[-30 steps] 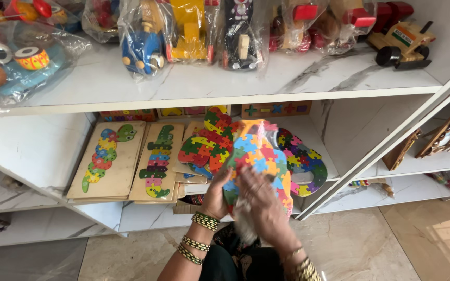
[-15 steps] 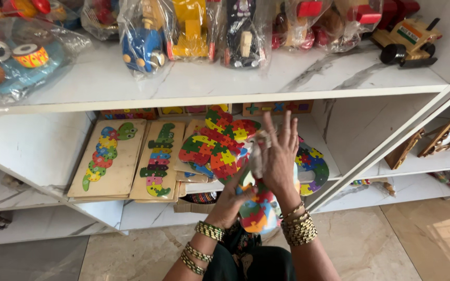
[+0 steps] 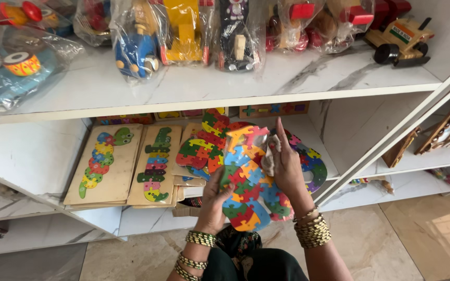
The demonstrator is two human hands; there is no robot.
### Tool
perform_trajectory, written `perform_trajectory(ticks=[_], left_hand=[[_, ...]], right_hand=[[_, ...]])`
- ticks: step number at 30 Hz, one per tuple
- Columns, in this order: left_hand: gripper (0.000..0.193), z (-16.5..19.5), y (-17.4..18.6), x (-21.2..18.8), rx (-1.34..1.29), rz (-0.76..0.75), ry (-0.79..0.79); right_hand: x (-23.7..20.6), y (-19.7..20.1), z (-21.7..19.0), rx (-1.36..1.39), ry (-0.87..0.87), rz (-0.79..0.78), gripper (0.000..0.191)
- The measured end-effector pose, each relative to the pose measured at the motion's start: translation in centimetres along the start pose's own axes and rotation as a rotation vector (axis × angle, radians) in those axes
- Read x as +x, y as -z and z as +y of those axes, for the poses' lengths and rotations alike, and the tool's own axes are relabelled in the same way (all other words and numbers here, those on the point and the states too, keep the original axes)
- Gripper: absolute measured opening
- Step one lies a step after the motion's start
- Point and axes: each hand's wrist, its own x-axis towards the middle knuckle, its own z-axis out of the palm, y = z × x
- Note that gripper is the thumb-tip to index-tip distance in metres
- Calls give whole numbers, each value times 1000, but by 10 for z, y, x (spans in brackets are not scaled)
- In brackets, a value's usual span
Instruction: The person wipes wooden puzzle toys one at a time with a cloth, turning each piece over to clean both sides, and places them back on the shelf. They work along the shelf, then move to another section to wipe small wooden toy vehicles.
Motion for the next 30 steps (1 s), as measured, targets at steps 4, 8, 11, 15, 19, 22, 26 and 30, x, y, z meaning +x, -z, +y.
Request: perform_trajectory(ticks=[4, 8, 11, 15, 19, 22, 26, 30], left_hand=[[66, 7, 10, 3, -5, -136, 4], [65, 19, 20, 6, 34, -281, 98], [64, 24, 29, 8, -18, -329, 147], [66, 15, 30, 13, -151, -355, 184], [61, 9, 27, 14, -153, -292, 173], [56, 10, 21, 16, -73, -277, 139], [54, 4, 2, 21, -52, -191, 40], [49, -1, -8, 16, -114, -129, 25]], right_hand=[[3, 8, 36, 601, 406, -170, 51], [14, 21, 77, 1409, 264, -875, 25], [22, 18, 95, 1425, 363, -875, 17], [18, 12, 97, 1140, -40, -641, 9], [4, 25, 67, 1404, 176, -706, 42], [1, 40, 33, 1365, 83, -441, 44], [-15, 25, 6, 568, 40, -30, 50], [-42, -14, 27, -206, 647, 465, 51]])
